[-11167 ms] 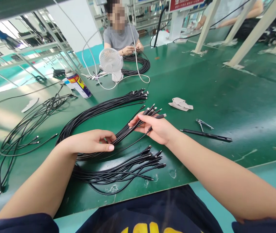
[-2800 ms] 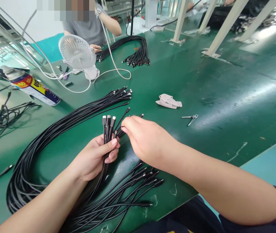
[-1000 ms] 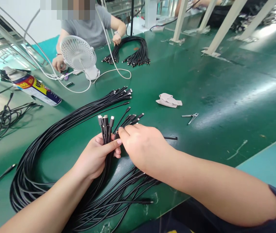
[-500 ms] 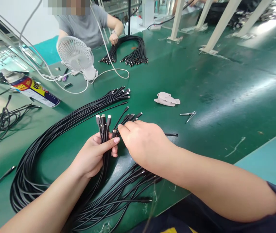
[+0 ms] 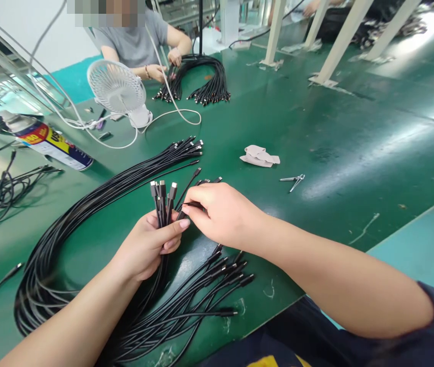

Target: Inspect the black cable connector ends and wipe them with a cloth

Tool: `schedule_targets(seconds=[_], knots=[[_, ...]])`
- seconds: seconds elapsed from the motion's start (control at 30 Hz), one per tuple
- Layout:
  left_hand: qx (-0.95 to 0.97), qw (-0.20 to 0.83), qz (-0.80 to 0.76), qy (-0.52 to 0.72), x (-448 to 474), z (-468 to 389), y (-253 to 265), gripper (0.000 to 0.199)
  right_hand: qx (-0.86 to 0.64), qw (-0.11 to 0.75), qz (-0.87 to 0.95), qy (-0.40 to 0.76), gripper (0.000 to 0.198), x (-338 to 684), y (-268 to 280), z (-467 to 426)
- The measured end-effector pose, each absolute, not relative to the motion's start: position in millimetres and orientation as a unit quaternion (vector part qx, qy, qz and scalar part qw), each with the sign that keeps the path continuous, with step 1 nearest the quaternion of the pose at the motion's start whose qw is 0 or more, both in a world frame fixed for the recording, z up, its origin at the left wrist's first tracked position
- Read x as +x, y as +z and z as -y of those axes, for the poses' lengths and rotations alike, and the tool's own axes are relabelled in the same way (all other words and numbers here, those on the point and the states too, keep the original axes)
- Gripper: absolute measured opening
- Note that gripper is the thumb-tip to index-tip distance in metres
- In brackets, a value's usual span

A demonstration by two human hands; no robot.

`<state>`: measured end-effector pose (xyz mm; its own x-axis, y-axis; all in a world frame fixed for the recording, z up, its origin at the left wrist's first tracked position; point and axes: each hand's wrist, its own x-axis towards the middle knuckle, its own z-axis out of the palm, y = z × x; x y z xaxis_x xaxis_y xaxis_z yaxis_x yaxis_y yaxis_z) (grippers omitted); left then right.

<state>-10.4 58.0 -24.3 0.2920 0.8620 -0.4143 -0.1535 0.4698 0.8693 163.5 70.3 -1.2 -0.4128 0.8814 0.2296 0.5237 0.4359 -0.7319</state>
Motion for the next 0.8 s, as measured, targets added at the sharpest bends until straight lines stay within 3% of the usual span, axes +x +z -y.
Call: schedule_targets(seconds=[0.3, 0.8], knots=[[0.376, 0.7, -0.495, 0.352, -10.5, -58.6, -25.3, 0.033, -0.435, 0.314, 0.808, 0.242, 0.016, 165.5, -4.5, -67.1], [0.39, 0.707, -0.474, 0.351, -8.3, -57.1, -22.4, 0.025, -0.447, 0.283, 0.768, 0.36, 0.017, 162.4, -9.3, -74.0]])
